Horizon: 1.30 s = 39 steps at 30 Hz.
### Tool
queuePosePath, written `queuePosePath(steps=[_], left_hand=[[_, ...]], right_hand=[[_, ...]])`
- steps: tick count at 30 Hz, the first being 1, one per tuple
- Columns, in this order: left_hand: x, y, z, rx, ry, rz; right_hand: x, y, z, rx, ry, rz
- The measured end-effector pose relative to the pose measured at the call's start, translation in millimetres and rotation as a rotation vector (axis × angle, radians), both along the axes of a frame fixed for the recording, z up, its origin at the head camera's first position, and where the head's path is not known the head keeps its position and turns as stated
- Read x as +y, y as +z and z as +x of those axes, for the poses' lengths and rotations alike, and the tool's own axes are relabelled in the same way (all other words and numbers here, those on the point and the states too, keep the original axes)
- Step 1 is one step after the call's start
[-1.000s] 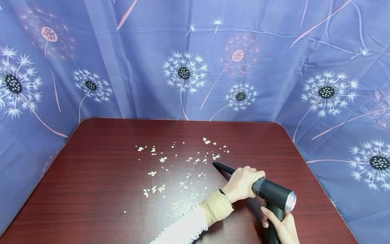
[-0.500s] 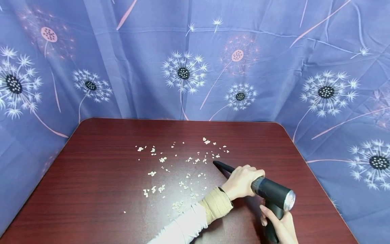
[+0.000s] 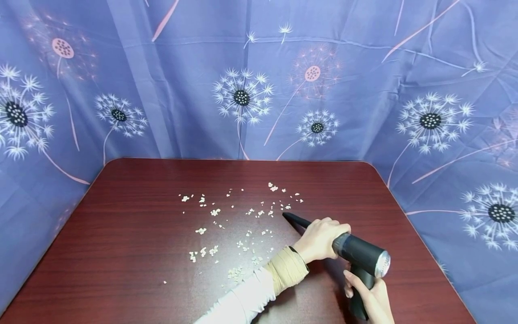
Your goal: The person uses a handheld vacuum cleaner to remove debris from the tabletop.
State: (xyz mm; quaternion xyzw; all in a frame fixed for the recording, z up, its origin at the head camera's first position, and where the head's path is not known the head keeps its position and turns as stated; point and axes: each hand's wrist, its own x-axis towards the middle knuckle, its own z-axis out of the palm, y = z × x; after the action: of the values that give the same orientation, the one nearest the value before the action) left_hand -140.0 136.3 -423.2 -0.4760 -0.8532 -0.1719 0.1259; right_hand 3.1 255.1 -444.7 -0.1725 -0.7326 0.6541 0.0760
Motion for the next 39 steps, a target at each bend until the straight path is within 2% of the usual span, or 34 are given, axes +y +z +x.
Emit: queuePosePath(steps=[26,39], left_hand=[[-3.7,1.8,-9.9,-0.045,-0.030,-0.023],[-4.5,0.3,-13.5,-0.044,-0.037,-0.030]], right_hand=[[-8.8,-0.7,-7.0,0.035,-0.017,-0.047],[-9.8,-1.4,-9.6,-0.001,-0.033,-0.102]])
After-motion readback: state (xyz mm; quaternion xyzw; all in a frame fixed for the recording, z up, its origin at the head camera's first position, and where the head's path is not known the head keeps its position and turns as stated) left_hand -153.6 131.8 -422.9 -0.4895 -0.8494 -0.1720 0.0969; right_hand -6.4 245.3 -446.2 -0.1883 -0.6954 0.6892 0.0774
